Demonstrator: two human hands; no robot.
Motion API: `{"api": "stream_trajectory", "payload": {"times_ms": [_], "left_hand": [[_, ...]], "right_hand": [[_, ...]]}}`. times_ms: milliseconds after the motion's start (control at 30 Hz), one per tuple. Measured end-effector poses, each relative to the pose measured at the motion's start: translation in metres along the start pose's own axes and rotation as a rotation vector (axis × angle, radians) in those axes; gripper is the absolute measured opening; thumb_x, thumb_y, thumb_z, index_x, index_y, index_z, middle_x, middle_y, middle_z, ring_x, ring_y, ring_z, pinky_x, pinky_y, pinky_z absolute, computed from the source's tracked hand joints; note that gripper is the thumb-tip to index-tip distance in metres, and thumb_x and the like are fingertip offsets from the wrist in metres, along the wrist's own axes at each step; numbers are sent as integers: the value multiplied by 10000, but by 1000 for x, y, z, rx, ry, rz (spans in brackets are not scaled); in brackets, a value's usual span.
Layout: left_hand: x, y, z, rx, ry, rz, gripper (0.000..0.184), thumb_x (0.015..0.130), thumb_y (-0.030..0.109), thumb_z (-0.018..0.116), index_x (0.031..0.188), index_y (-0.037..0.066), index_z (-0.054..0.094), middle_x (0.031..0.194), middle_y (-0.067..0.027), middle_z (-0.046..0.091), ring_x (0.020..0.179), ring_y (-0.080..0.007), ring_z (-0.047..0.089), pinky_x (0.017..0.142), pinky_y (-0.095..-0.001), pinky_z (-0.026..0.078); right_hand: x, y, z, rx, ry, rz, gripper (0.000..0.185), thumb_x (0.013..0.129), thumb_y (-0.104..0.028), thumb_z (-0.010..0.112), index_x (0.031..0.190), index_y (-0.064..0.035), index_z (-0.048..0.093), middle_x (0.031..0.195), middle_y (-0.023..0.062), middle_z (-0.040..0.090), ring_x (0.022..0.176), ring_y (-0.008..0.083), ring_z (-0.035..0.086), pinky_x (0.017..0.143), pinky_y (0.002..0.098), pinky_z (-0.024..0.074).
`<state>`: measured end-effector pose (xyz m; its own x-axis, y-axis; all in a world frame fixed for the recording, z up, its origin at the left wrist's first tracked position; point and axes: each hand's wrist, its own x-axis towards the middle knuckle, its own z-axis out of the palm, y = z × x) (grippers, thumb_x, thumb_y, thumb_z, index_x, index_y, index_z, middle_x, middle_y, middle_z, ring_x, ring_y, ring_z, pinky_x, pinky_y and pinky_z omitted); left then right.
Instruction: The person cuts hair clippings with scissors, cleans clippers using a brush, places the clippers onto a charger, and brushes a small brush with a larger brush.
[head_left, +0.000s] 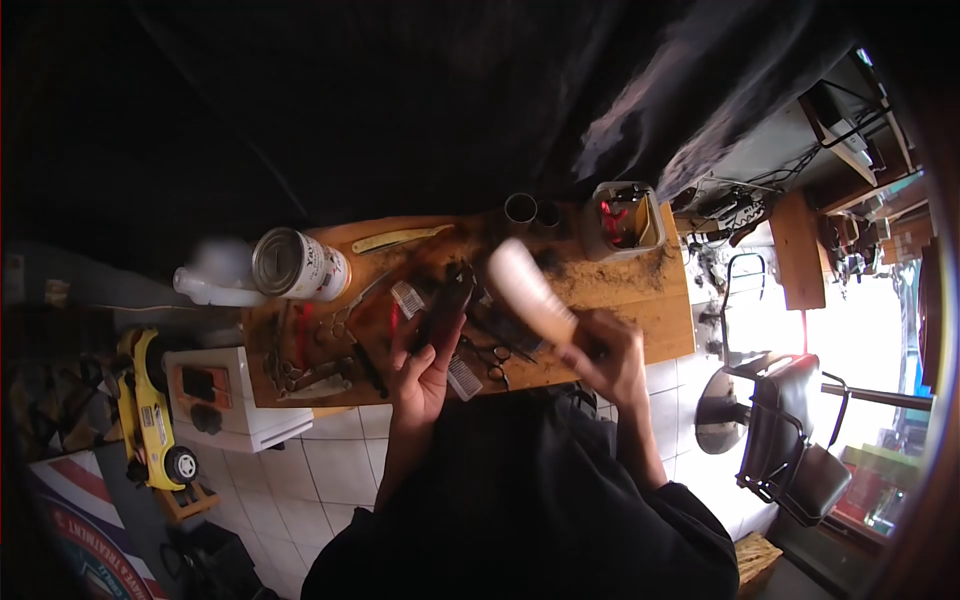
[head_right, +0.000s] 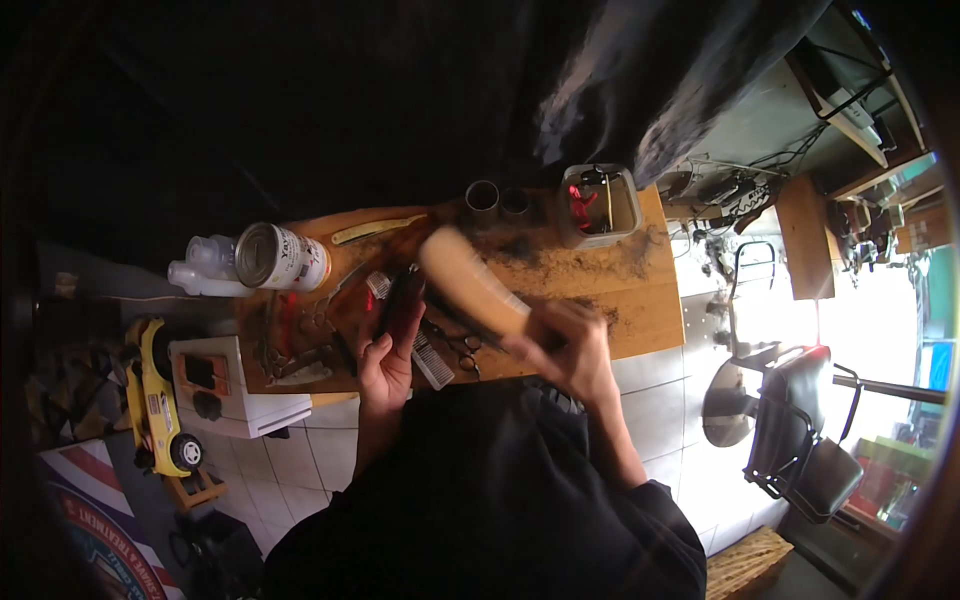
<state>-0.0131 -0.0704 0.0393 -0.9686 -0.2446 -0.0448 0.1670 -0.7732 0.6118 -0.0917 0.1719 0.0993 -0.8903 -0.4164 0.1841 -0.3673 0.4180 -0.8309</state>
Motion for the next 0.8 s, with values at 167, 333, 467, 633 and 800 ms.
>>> {"api": "stream_trajectory", "payload": {"times_ms": [167, 333, 467, 633, 800], "left_hand": [[-4, -15, -23, -274, -135, -40, 467, 983, 107, 434, 1439, 65, 344, 1482, -236, 319, 1361, -466, 305, 1105, -463, 394], [-4, -19, -25, -327, -118, -68, 422, 978, 92, 457, 1389, 87, 365, 1410, -224, 401, 1274, -425, 451, 989, -393, 512], [-4, -17, -19, -315, -53, -121, 444, 960, 79, 486, 1391, 81, 375, 1426, -244, 382, 1297, -417, 427, 1051, -410, 451], [5, -13, -5, -605, -160, -314, 675, 937, 114, 564, 1515, 126, 217, 1554, -219, 173, 1340, -356, 391, 1109, -454, 368], [-4, -10, -6, -191, -224, -258, 644, 911, 42, 600, 1447, -23, 251, 1432, -213, 384, 1337, -343, 405, 1128, -445, 363]], "right_hand": [[1, -15, 24, 84, -166, -134, 482, 676, -245, 863, 1045, 10, 685, 782, 119, 653, 703, 236, 662, 629, 352, 508], [11, -12, 18, -37, 193, 28, 498, 672, -199, 862, 1061, 46, 670, 748, 113, 643, 625, 208, 633, 582, 318, 497], [15, -9, 6, -21, 154, 64, 474, 692, -226, 854, 1035, 48, 677, 728, 104, 636, 617, 208, 627, 593, 318, 497], [14, -13, 6, 183, -327, -192, 450, 677, -294, 859, 966, 10, 698, 894, 160, 686, 793, 317, 679, 720, 380, 541], [11, -3, 22, 118, -120, -113, 450, 646, -271, 871, 937, 23, 694, 823, 131, 672, 722, 294, 668, 655, 365, 526]]}}
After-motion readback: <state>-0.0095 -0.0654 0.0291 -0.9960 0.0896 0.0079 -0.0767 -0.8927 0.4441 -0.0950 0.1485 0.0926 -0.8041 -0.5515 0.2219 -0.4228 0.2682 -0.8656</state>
